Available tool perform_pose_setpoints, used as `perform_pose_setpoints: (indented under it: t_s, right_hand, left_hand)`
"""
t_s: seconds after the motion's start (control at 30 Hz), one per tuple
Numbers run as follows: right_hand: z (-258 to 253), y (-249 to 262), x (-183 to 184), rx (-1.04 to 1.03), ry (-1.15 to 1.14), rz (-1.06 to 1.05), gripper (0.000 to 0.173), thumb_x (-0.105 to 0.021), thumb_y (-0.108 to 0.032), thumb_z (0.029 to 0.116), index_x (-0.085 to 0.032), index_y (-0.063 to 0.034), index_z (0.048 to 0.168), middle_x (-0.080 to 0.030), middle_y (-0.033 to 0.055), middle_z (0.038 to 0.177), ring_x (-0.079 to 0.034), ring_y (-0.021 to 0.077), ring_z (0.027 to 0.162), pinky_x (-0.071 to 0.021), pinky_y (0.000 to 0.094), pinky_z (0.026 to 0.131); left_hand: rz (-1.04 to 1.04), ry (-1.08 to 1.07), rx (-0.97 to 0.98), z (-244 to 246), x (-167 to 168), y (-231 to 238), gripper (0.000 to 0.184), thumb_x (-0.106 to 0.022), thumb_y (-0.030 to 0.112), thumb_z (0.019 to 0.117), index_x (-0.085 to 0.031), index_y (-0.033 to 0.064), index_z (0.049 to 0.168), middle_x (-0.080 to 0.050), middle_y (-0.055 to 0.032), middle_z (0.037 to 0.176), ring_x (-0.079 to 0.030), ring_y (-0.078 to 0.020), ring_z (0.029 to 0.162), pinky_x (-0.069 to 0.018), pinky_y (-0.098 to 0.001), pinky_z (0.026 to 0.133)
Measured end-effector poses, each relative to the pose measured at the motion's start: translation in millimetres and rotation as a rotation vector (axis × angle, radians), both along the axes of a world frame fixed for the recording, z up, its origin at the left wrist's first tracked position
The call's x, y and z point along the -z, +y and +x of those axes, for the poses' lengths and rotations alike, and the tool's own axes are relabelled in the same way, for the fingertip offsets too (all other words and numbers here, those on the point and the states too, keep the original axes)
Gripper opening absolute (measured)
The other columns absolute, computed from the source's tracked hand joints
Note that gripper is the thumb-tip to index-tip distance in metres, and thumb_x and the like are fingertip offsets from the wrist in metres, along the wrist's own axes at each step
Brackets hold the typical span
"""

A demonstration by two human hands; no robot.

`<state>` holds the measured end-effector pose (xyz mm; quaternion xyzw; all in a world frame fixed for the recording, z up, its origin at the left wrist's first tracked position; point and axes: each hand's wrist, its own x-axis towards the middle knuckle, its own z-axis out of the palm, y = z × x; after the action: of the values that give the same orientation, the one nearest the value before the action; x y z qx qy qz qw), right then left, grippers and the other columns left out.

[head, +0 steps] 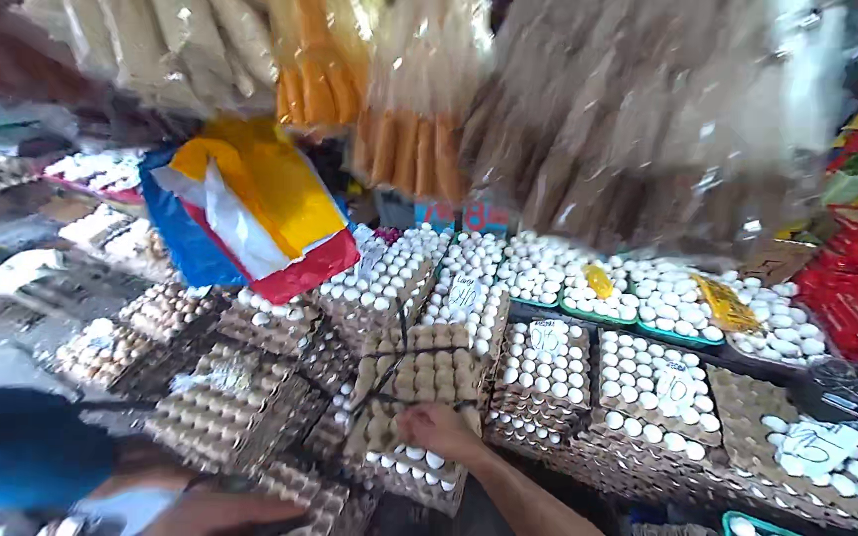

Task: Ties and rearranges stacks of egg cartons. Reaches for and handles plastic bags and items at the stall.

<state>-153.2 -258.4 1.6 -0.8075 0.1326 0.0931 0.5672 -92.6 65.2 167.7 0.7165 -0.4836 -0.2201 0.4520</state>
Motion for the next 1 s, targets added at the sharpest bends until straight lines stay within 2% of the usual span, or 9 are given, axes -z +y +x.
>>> perform_pose_setpoints:
  t_s: [0.07,0.17,0.33,0.43,0.5,0.67,0.83,0.9,1.0]
  right_hand:
    - [14,33,-9,-0.008,0.04,0.293,0.049,-0.049,-0.045,0.1077,-0.065,-0.0017,0.123,-0.075,0.0078,0.097,-0.07,0.0148,0.076,-0.0581,0.0353,0.07]
    - [22,55,-11,0.077,0.047,0.367,0.03,-0.055,-0.022,0.1066,-0.064,0.0033,0.12,-0.072,0.0092,0.091,-0.069,0.0136,0.075,-0.0585,0.0311,0.071]
    - [0,30,23,0.039,0.011,-0.025,0.036,-0.046,-0.029,0.1094,-0.069,-0.0026,0.118,-0.07,0.0096,0.086,-0.067,0.0184,0.071,-0.0592,0.0396,0.073]
    - [-19,27,40,-0.049,-0.015,-0.275,0.036,-0.049,-0.035,0.1069,-0.072,-0.0077,0.109,-0.071,0.0067,0.084,-0.069,0.0199,0.076,-0.0588,0.0452,0.078]
    - [-29,20,34,-0.075,-0.019,-0.416,0.035,-0.049,-0.037,0.1058,-0.074,-0.0117,0.109,-0.074,0.006,0.097,-0.071,0.0208,0.093,-0.0568,0.0482,0.088]
    - [-99,-51,32,-0.052,0.07,-0.563,0.034,-0.048,-0.035,0.1069,-0.072,-0.0115,0.113,-0.075,0.0073,0.101,-0.073,0.0237,0.096,-0.0578,0.0529,0.087]
    - [-129,-19,45,0.058,-0.032,-0.244,0.032,-0.051,-0.03,0.1057,-0.072,-0.0066,0.104,-0.066,0.0016,0.071,-0.064,0.0139,0.06,-0.057,0.0373,0.059]
    - [-130,12,49,0.061,-0.013,-0.053,0.03,-0.051,-0.028,0.1064,-0.071,-0.0053,0.105,-0.07,0.0017,0.073,-0.068,0.0138,0.063,-0.061,0.036,0.062]
    - [-133,39,67,0.027,0.081,0.016,0.03,-0.053,-0.03,0.1062,-0.072,-0.0075,0.104,-0.075,0.0001,0.081,-0.072,0.0117,0.073,-0.0628,0.0364,0.072]
  left_hand:
    - [0.04,0.026,0.339,-31,33,-39,0.03,-0.057,0.031,0.1049,-0.072,0.0166,0.126,-0.076,0.0006,0.104,-0.069,-0.0026,0.085,-0.0586,-0.0251,0.08]
    - [0.251,0.121,0.581,-70,98,-85,0.028,-0.061,0.019,0.1018,-0.072,0.0112,0.126,-0.075,-0.0074,0.098,-0.071,-0.016,0.084,-0.0587,-0.0421,0.081]
    - [0.516,-0.268,-0.306,-2,159,-101,0.046,-0.061,0.037,0.1007,-0.06,0.0129,0.14,-0.061,-0.0142,0.14,-0.058,-0.0361,0.129,-0.0465,-0.0626,0.105]
    - [0.542,-0.445,-0.536,20,218,-135,0.088,-0.073,0.045,0.0898,-0.03,0.0186,0.162,-0.026,-0.0075,0.169,-0.016,-0.0417,0.155,-0.0207,-0.0722,0.117]
    - [0.58,-0.522,-0.57,27,239,-150,0.093,-0.069,0.053,0.088,-0.024,0.0241,0.164,-0.017,-0.0055,0.172,-0.005,-0.0436,0.157,-0.0147,-0.0739,0.118]
    - [0.57,-0.56,-0.636,25,252,-154,0.087,-0.041,0.078,0.0919,-0.033,0.0248,0.161,-0.03,-0.0153,0.166,-0.013,-0.0483,0.154,-0.0216,-0.0743,0.115]
    - [0.495,-0.553,-0.66,16,243,-157,0.077,-0.045,0.069,0.097,-0.039,0.0224,0.159,-0.031,-0.0177,0.165,-0.015,-0.0475,0.154,-0.0142,-0.0746,0.117]
    - [0.331,-0.504,-0.728,-8,234,-158,0.048,-0.053,0.046,0.1004,-0.061,0.0158,0.136,-0.057,-0.0162,0.137,-0.046,-0.0404,0.134,-0.0348,-0.0656,0.109]
    - [0.222,0.204,-0.583,-63,219,-158,0.038,-0.046,0.025,0.1074,-0.055,0.0022,0.136,-0.07,-0.0085,0.114,-0.069,-0.0186,0.103,-0.0564,-0.0419,0.093]
